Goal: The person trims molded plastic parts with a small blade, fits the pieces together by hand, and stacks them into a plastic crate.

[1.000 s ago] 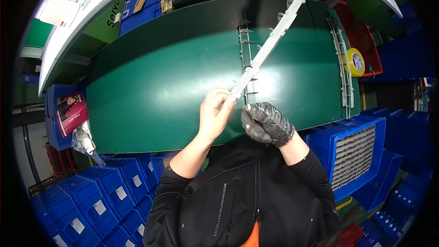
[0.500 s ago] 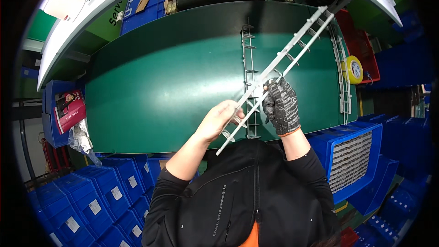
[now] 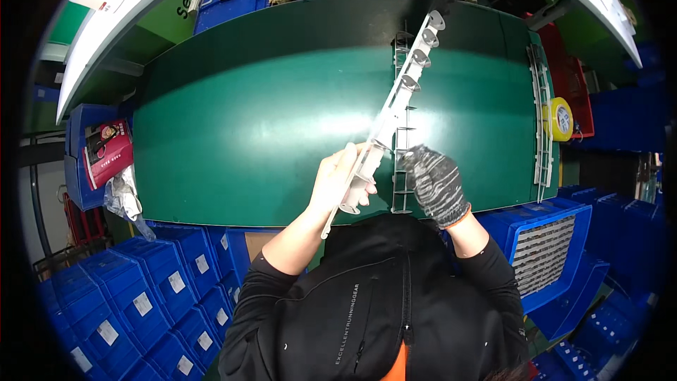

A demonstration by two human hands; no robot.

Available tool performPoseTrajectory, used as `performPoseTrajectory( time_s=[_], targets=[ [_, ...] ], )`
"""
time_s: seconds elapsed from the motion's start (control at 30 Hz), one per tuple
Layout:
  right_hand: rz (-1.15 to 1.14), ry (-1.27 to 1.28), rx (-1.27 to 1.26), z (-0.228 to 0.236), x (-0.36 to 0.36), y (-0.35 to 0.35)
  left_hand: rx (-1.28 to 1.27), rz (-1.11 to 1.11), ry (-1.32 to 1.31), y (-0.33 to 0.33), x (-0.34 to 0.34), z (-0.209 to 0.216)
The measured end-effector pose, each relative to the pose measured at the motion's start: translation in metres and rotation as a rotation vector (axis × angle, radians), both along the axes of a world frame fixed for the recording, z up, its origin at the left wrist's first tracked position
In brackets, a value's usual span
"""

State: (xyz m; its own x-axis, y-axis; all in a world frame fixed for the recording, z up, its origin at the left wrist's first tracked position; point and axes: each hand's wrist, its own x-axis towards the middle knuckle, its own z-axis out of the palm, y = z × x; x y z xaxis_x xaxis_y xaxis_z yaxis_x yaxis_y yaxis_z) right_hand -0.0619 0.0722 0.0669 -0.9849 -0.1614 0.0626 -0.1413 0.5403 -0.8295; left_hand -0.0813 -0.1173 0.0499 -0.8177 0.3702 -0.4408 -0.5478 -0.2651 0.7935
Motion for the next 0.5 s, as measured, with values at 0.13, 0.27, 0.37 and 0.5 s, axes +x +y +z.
performPoseTrajectory(
  time_s=[0.13, 0.27, 0.37, 0.5],
  targets=[
    [0.09, 0.128, 0.213, -0.01, 0.004, -0.015, -0.012, 0.016, -0.03, -0.002, -0.002, -0.003],
    [0.173, 0.057, 0.217, -0.006, 0.002, -0.016, -0.063, 0.065, -0.017, 0.0, -0.003, -0.009],
    [0.11, 0.037, 0.036, -0.011, -0.001, -0.012, -0.032, 0.07, -0.028, -0.003, -0.008, -0.014],
    [-0.03, -0.015, 0.101, -0.025, -0.015, -0.003, -0.021, 0.121, -0.053, -0.008, -0.013, -0.026]
  ],
)
